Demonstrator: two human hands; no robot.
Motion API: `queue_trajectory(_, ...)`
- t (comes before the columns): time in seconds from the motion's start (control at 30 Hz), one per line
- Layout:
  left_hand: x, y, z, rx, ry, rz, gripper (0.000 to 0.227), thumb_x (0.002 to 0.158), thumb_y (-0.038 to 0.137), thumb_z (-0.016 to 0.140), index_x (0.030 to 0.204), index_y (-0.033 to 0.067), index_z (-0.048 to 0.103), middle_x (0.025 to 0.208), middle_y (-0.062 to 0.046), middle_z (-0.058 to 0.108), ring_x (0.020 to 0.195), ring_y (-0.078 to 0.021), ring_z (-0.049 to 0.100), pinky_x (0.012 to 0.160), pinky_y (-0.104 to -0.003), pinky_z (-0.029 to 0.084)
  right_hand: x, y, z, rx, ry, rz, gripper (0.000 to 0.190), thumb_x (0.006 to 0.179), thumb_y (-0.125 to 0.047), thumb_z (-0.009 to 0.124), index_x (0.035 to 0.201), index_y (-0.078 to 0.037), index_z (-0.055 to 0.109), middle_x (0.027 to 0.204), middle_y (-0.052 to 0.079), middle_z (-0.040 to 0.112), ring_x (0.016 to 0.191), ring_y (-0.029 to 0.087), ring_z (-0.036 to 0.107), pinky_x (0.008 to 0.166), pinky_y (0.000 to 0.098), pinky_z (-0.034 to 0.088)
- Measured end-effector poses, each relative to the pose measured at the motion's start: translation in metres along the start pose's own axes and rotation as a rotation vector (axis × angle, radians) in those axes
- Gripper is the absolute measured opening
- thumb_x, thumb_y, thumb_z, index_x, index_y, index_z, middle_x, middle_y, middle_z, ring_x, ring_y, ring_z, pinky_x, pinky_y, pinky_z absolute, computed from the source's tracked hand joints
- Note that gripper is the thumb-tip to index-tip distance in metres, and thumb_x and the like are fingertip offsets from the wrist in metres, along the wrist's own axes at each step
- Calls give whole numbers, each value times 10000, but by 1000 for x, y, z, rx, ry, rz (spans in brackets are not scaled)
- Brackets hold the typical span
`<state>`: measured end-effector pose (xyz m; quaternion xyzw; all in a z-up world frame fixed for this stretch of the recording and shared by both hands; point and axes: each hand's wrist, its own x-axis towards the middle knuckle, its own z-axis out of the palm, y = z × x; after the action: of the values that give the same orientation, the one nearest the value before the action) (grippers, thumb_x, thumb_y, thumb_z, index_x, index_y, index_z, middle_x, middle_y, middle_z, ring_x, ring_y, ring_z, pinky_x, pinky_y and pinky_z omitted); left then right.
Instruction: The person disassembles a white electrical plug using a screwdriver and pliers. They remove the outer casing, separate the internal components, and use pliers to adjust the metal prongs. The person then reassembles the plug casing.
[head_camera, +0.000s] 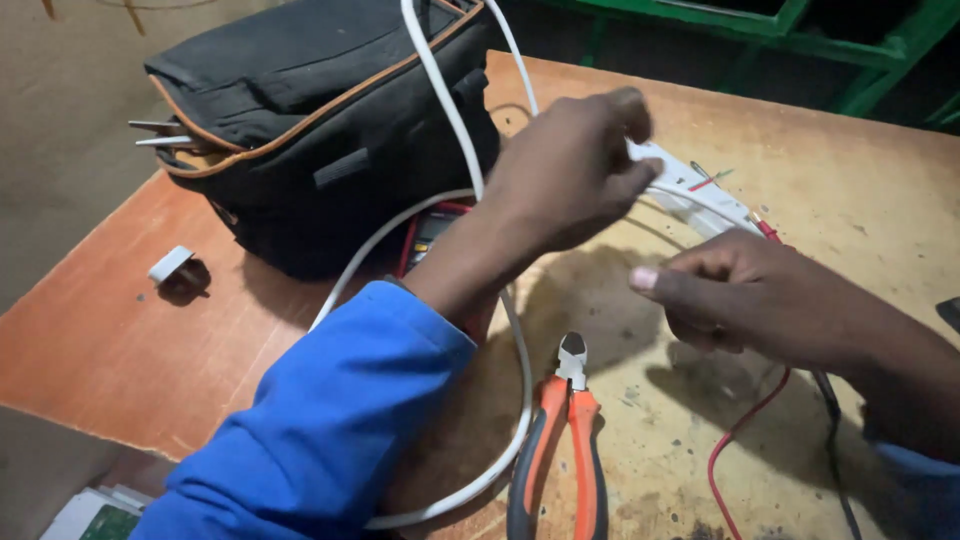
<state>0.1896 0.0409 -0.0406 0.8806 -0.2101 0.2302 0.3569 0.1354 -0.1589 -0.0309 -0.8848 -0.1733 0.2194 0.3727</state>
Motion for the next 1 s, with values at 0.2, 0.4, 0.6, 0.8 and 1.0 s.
queue_trajectory(0.2, -10, 32, -19, 76, -48, 82, 146, 809, 289, 641, 876, 180, 570, 750, -60, 736, 708, -405, 643, 530, -524, 408, -11, -27, 23, 105, 138, -209, 234, 949, -194, 661, 875, -14, 791, 775, 79, 789, 600, 189, 687, 611, 318, 545)
queue_trajectory(0.4, -76, 51, -101, -10, 197, 369, 119, 922, 94, 635, 970, 100, 526, 778, -46, 656, 646, -242, 637, 606, -399, 439, -13, -76, 40, -155, 111, -247, 271, 869, -336, 700, 1108, -240, 783, 948, -79, 822, 775, 97, 714, 686, 295, 562)
queue_trajectory(0.6, -152, 20, -148, 1, 417, 45, 61, 1056, -9, 621, 1012, 23, 649, 931, -63, 639, 770, -120, 608, 675, -250, 466, 14, -107, 86, -157, -40, -782, 307, 954, -307, 626, 1209, -137, 642, 1081, 13, 732, 900, 122, 725, 768, 270, 559)
queue_trajectory(0.8, -203, -90, -179, 421, 530, -295, 213, 1010, 177, 694, 1199, 78, 694, 902, -74, 643, 782, -211, 610, 650, -374, 494, 43, -133, 125, -245, -147, -875, 419, 970, -326, 576, 1333, -120, 545, 1133, 82, 715, 996, 215, 713, 796, 340, 551)
queue_trajectory(1.0, -221, -120, -185, 503, 234, -553, 484, 833, 261, 706, 1282, 79, 721, 1226, -203, 686, 976, -390, 670, 822, -520, 490, 55, -134, 142, -242, -208, -877, 387, 968, -328, 579, 1278, -98, 547, 1202, 111, 679, 1046, 254, 698, 838, 378, 522)
